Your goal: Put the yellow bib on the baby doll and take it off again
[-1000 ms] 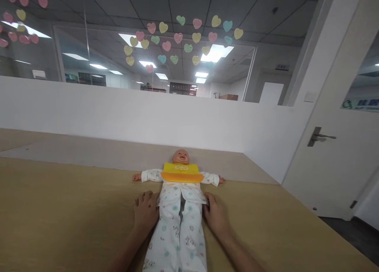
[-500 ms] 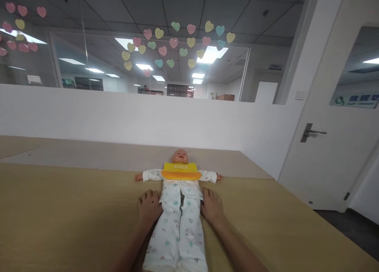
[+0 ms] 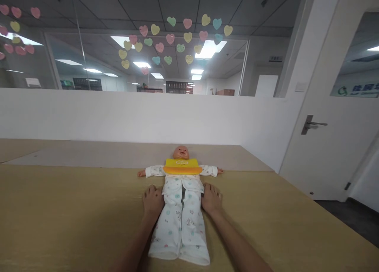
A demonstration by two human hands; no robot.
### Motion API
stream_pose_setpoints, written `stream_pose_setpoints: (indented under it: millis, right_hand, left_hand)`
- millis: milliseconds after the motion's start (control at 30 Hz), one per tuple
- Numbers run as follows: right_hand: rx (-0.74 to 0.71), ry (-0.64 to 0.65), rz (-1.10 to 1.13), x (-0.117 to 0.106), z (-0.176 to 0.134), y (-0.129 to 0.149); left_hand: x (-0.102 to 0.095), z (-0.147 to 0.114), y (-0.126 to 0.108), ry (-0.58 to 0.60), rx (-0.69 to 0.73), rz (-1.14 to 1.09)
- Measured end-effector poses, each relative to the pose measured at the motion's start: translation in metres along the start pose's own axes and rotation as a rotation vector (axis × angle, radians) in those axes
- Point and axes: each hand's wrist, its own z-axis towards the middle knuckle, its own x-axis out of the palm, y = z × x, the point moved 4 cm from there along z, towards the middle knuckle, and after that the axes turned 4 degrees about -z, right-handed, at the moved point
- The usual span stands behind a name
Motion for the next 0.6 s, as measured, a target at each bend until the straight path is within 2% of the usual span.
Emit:
stream_pose_setpoints:
  millis: [167,267,367,500,533,600]
  right_hand:
    - [0.028,-0.015,-0.025,0.0,-0.001,-0.003]
    - [0.015,-0.017,-0.026,0.0,-0.001,-0.003]
    - [-0.002,-0.009,-0.034,-0.001,-0.001,-0.004]
    - [-0.035,0.008,-0.028,-0.002,-0.001,-0.004]
    - [-0.039,0.012,-0.023,-0.002,-0.001,-0.004]
    - [-0.041,0.012,-0.011,-0.002,-0.001,-0.004]
  left_hand:
    - [-0.003,-0.005,-0.002,-0.063,0.019,-0.002]
    - [-0.004,-0.009,0.0,-0.095,0.007,-0.075]
    - [-0.014,-0.024,0.006,-0.196,-0.003,-0.186]
    - [-0.027,-0.075,0.012,-0.396,0.091,-0.437]
    - [-0.026,-0.093,0.013,-0.418,0.127,-0.501]
    - [-0.015,-0.129,0.01,-0.358,0.248,-0.536]
